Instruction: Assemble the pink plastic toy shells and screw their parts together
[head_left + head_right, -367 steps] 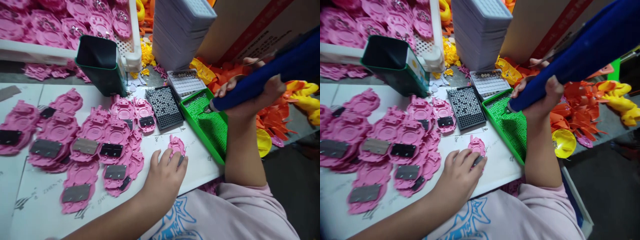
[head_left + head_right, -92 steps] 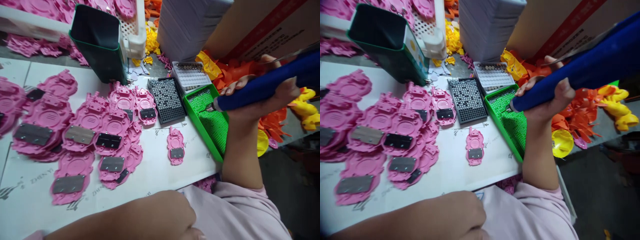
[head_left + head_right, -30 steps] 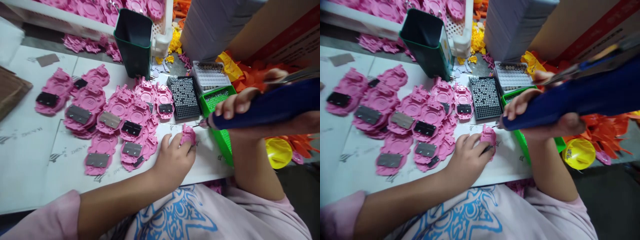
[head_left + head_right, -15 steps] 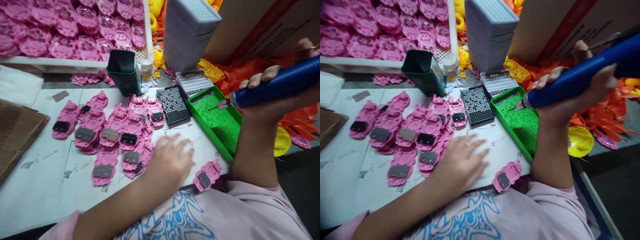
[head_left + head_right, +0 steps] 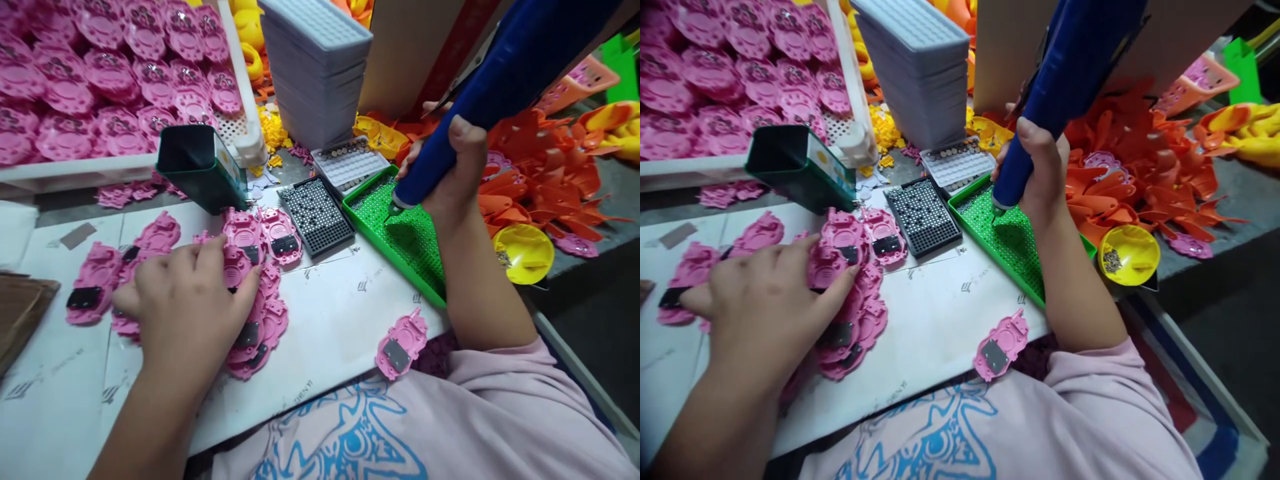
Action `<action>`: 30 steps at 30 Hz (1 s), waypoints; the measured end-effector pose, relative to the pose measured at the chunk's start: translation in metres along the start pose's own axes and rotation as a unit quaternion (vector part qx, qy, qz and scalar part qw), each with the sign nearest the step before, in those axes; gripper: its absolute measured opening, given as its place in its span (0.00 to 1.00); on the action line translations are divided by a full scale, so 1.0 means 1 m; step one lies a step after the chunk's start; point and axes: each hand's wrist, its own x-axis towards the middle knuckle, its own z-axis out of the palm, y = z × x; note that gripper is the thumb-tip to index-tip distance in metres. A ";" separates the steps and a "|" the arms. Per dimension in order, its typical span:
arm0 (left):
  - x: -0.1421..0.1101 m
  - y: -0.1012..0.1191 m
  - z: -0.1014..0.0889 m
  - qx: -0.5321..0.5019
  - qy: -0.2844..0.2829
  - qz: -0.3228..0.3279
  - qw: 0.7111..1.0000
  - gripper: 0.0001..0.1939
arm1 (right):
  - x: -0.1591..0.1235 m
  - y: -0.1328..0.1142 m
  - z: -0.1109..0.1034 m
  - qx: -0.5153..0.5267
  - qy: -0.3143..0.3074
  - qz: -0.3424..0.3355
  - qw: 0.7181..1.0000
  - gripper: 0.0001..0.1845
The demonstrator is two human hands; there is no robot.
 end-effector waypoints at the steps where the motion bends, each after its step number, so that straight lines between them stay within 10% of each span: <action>1: 0.001 0.000 0.001 -0.011 0.002 0.001 1.000 0.32 | 0.000 0.001 -0.001 -0.012 -0.003 0.007 1.000 0.18; 10: -0.004 0.003 -0.008 -0.043 0.077 0.052 0.995 0.25 | 0.002 0.007 -0.002 0.000 -0.013 0.003 1.000 0.17; 21: -0.047 0.076 0.019 -0.218 0.016 0.448 0.867 0.13 | -0.002 0.001 0.002 0.008 -0.018 0.022 1.000 0.15; 30: -0.047 0.071 0.040 -0.241 0.022 0.389 0.889 0.09 | 0.000 -0.011 0.005 0.002 0.032 -0.078 0.996 0.17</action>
